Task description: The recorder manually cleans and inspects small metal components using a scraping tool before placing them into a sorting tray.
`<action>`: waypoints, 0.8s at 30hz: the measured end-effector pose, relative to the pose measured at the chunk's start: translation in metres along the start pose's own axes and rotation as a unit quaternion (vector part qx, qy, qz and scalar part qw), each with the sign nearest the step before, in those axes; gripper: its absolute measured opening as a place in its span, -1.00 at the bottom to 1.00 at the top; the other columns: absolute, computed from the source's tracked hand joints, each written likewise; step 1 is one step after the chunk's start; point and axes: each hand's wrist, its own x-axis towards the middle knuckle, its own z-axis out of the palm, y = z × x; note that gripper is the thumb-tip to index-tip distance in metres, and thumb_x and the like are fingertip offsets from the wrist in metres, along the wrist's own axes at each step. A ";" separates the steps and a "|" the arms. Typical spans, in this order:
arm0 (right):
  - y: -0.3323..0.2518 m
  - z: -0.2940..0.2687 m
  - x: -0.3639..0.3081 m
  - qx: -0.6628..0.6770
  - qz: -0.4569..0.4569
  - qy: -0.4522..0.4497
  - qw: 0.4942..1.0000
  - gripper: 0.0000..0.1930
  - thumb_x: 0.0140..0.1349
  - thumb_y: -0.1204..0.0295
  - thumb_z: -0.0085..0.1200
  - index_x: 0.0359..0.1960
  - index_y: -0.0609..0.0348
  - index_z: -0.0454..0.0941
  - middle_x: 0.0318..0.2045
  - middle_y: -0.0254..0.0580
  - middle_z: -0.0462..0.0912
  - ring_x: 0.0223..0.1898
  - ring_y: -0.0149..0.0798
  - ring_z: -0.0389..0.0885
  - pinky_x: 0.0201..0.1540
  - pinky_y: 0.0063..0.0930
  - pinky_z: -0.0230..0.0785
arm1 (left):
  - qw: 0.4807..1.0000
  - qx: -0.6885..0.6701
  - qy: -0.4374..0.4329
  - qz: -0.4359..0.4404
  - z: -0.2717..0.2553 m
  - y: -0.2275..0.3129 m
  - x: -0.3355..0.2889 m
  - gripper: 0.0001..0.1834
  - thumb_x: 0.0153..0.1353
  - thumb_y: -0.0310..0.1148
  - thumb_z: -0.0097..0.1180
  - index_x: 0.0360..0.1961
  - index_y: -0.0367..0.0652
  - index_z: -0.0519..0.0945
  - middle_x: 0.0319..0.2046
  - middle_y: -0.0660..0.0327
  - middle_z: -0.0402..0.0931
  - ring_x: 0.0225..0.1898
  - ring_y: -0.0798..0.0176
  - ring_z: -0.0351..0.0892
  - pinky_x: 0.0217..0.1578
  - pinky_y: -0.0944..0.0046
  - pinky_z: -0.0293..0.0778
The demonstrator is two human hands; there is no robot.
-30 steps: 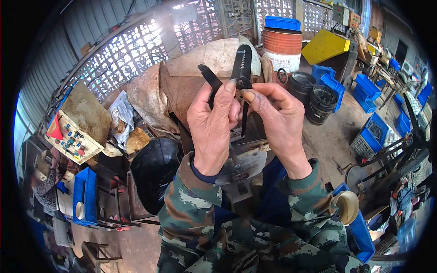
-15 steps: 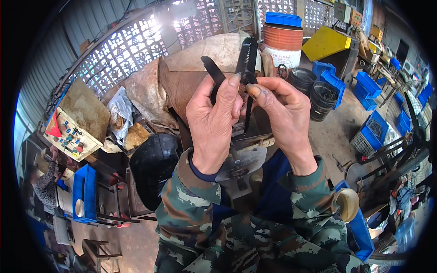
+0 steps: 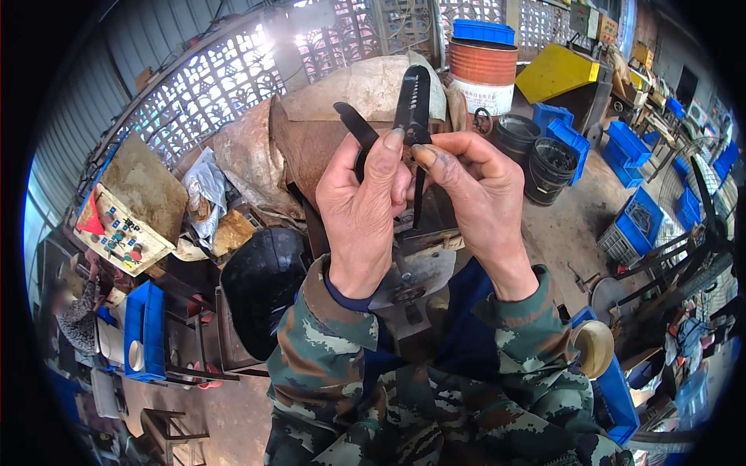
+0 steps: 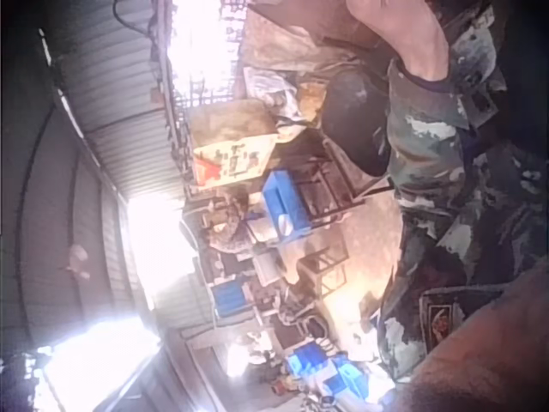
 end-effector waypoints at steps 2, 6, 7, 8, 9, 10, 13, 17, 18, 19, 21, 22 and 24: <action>0.001 0.000 0.001 -0.005 -0.001 -0.002 1.000 -0.81 0.34 0.48 0.21 -0.11 0.37 0.64 -0.37 -0.35 0.71 -0.37 -0.61 0.55 -0.35 -0.69 0.43 | 1.000 -0.003 0.003 -0.004 0.000 -0.001 0.001 -0.77 0.44 -0.23 0.11 -0.19 -0.19 0.54 -0.66 0.39 0.32 -0.65 0.53 0.24 -0.62 0.52 0.16; 0.002 0.001 -0.002 -0.014 0.017 -0.008 1.000 -0.82 0.34 0.48 0.21 -0.11 0.37 0.64 -0.35 -0.34 0.69 -0.36 -0.58 0.57 -0.32 -0.67 0.44 | 1.000 -0.011 0.010 -0.018 -0.005 -0.003 -0.001 -0.78 0.44 -0.22 0.11 -0.19 -0.18 0.55 -0.67 0.39 0.31 -0.67 0.52 0.24 -0.63 0.51 0.15; 0.002 0.002 -0.003 -0.019 0.031 -0.017 0.999 -0.82 0.34 0.50 0.20 -0.11 0.37 0.63 -0.31 -0.31 0.69 -0.34 -0.53 0.59 -0.27 -0.66 0.46 | 1.000 -0.011 0.011 -0.019 -0.007 -0.003 -0.001 -0.78 0.44 -0.22 0.11 -0.19 -0.18 0.55 -0.67 0.39 0.31 -0.67 0.52 0.24 -0.63 0.51 0.15; 0.004 0.003 -0.004 -0.020 0.031 -0.018 0.999 -0.82 0.34 0.50 0.20 -0.11 0.37 0.63 -0.31 -0.31 0.69 -0.34 -0.53 0.59 -0.27 -0.66 0.46 | 0.999 -0.013 0.016 -0.026 -0.009 -0.004 -0.002 -0.78 0.44 -0.22 0.11 -0.19 -0.17 0.55 -0.67 0.39 0.32 -0.67 0.52 0.24 -0.63 0.51 0.15; 0.008 0.005 -0.005 -0.022 0.028 -0.015 0.999 -0.83 0.34 0.49 0.20 -0.13 0.35 0.64 -0.37 -0.35 0.68 -0.37 -0.59 0.56 -0.33 -0.68 0.42 | 0.999 -0.015 0.023 -0.036 -0.012 -0.006 -0.003 -0.78 0.44 -0.22 0.11 -0.20 -0.16 0.55 -0.67 0.39 0.32 -0.67 0.52 0.24 -0.64 0.51 0.15; 0.013 0.006 -0.007 -0.025 0.026 -0.012 0.999 -0.84 0.35 0.48 0.20 -0.14 0.33 0.65 -0.44 -0.40 0.67 -0.39 -0.65 0.52 -0.38 -0.70 0.38 | 0.999 -0.016 0.025 -0.038 -0.015 -0.009 -0.004 -0.78 0.44 -0.22 0.11 -0.20 -0.16 0.55 -0.67 0.39 0.32 -0.67 0.52 0.24 -0.64 0.51 0.15; 0.027 0.006 -0.011 -0.030 0.041 -0.018 0.999 -0.85 0.35 0.48 0.20 -0.15 0.31 0.65 -0.46 -0.41 0.65 -0.41 -0.65 0.51 -0.40 -0.70 0.36 | 0.996 -0.032 0.038 -0.072 -0.027 -0.021 -0.005 -0.78 0.44 -0.21 0.10 -0.21 -0.15 0.54 -0.67 0.39 0.33 -0.67 0.51 0.25 -0.65 0.50 0.13; 0.045 0.009 -0.017 -0.059 0.087 -0.027 0.994 -0.85 0.34 0.48 0.20 -0.16 0.32 0.66 -0.48 -0.41 0.63 -0.44 -0.63 0.50 -0.41 -0.68 0.36 | 0.990 -0.056 0.056 -0.118 -0.044 -0.039 -0.006 -0.78 0.44 -0.21 0.10 -0.23 -0.14 0.53 -0.68 0.39 0.32 -0.69 0.52 0.21 -0.67 0.50 0.09; 0.052 0.011 -0.020 -0.061 0.104 -0.026 0.992 -0.86 0.34 0.48 0.20 -0.18 0.32 0.66 -0.48 -0.41 0.63 -0.45 -0.62 0.50 -0.41 -0.67 0.36 | 0.988 -0.059 0.061 -0.131 -0.050 -0.045 -0.007 -0.78 0.44 -0.21 0.10 -0.24 -0.14 0.53 -0.68 0.40 0.31 -0.70 0.52 0.20 -0.68 0.49 0.07; 0.059 0.012 -0.022 -0.063 0.123 -0.024 0.990 -0.86 0.34 0.48 0.20 -0.19 0.32 0.66 -0.48 -0.40 0.63 -0.46 -0.61 0.50 -0.42 -0.65 0.36 | 0.986 -0.058 0.067 -0.144 -0.054 -0.049 -0.008 -0.79 0.43 -0.21 0.10 -0.25 -0.13 0.52 -0.68 0.40 0.31 -0.71 0.53 0.16 -0.69 0.48 0.04; 0.075 0.012 -0.026 -0.056 0.147 -0.029 0.987 -0.87 0.34 0.48 0.20 -0.21 0.31 0.65 -0.48 -0.40 0.63 -0.47 -0.60 0.50 -0.42 -0.65 0.36 | 0.982 -0.069 0.076 -0.158 -0.066 -0.064 -0.010 -0.78 0.42 -0.21 0.14 -0.25 -0.14 0.52 -0.66 0.41 0.30 -0.68 0.56 0.18 -0.67 0.51 0.04; 0.082 0.011 -0.027 -0.048 0.164 -0.033 0.985 -0.88 0.33 0.48 0.20 -0.22 0.31 0.65 -0.49 -0.39 0.63 -0.47 -0.59 0.50 -0.42 -0.64 0.35 | 0.980 -0.078 0.081 -0.166 -0.071 -0.071 -0.010 -0.77 0.40 -0.21 0.18 -0.25 -0.15 0.53 -0.65 0.41 0.30 -0.65 0.58 0.20 -0.66 0.54 0.04; 0.098 0.011 -0.031 -0.038 0.186 -0.034 0.981 -0.88 0.33 0.48 0.21 -0.23 0.30 0.65 -0.49 -0.39 0.62 -0.47 -0.59 0.50 -0.42 -0.65 0.35 | 0.976 -0.081 0.095 -0.179 -0.080 -0.085 -0.012 -0.77 0.39 -0.21 0.19 -0.26 -0.15 0.52 -0.65 0.41 0.29 -0.66 0.58 0.19 -0.66 0.53 0.03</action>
